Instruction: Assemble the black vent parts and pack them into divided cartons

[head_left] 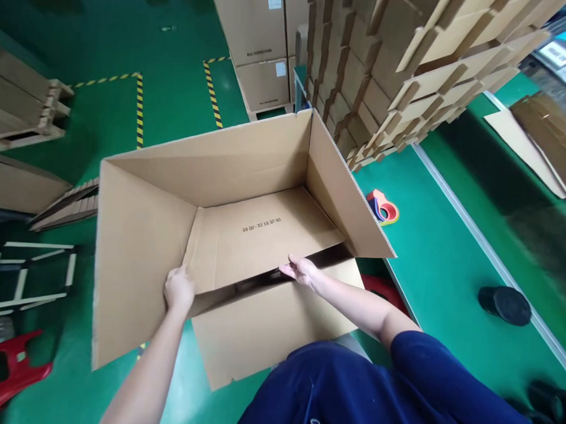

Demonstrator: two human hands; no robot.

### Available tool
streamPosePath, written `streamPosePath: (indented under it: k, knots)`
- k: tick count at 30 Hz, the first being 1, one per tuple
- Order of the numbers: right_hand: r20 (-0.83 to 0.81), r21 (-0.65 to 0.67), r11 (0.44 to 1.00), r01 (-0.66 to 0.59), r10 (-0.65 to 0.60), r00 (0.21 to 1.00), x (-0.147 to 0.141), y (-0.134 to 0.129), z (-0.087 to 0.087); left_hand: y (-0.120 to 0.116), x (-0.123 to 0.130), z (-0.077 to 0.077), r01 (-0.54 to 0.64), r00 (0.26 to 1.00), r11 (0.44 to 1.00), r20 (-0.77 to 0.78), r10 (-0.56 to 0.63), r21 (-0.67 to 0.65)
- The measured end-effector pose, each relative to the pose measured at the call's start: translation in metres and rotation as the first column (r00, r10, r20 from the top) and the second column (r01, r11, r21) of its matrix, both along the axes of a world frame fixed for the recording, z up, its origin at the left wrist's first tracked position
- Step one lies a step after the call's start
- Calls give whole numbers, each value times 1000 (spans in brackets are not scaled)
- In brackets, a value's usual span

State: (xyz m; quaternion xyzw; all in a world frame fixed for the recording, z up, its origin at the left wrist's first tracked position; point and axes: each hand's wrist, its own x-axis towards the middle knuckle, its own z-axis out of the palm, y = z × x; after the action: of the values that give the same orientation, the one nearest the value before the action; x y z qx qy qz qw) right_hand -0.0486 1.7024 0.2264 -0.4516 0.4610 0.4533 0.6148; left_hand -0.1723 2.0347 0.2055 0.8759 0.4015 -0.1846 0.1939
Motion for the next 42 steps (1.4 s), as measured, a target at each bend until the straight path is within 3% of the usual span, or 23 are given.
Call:
streamPosePath:
  k: [2,3,5,6,8,10,12,13,15,17,20,25,32,36,42]
  knots:
    - [-119,84,967,-239,248,961,5,-2,-6,-16,-14,-20,-37,995,999,-91,35,-22]
    - [-92,112,899,-422,433,897,11,-2,-8,-23,-18,-29,-74,989,996,-133,68,-41]
    - [98,-33,663,-748,747,657,34,-1,-14,-37,-23,-45,-172,970,983,-189,156,-68]
    - [192,-195,561,-804,826,530,49,0,-19,-43,-22,-52,-215,959,974,-207,196,-71]
    - [257,-555,427,-714,904,342,85,3,-36,-54,-15,-68,-212,963,974,-188,193,-84]
    - [151,-754,228,-616,973,175,118,3,-64,-62,0,-85,-61,994,994,-99,52,-93]
    - [-45,-842,-51,-536,999,-25,143,-3,-99,-67,22,-107,85,996,994,-29,-88,-70]
    - [-130,-844,-162,-511,987,-98,150,-8,-117,-67,34,-119,116,992,991,-32,-119,-66]
    - [-213,-825,-271,-495,962,-172,158,-20,-153,-67,56,-145,69,991,991,-108,-81,-112]
    - [-250,-823,-316,-472,948,-197,158,-31,-184,-66,74,-171,-16,978,981,-207,-24,-192]
    - [-295,-819,-357,-450,934,-204,154,-42,-216,-69,84,-205,-75,965,965,-261,8,-249]
    - [-356,-787,-401,-468,916,-186,151,-45,-246,-79,82,-240,-121,957,944,-288,29,-308]
    - [-342,-790,-395,-469,919,-198,146,-56,-289,-89,80,-287,-138,950,939,-312,35,-316]
    - [-345,-841,-417,-346,904,-251,136,-70,-311,-99,66,-313,-168,954,938,-289,78,-302]
    - [-342,-928,-369,-56,902,-264,123,-98,-337,-110,47,-326,-171,967,927,-239,92,-334]
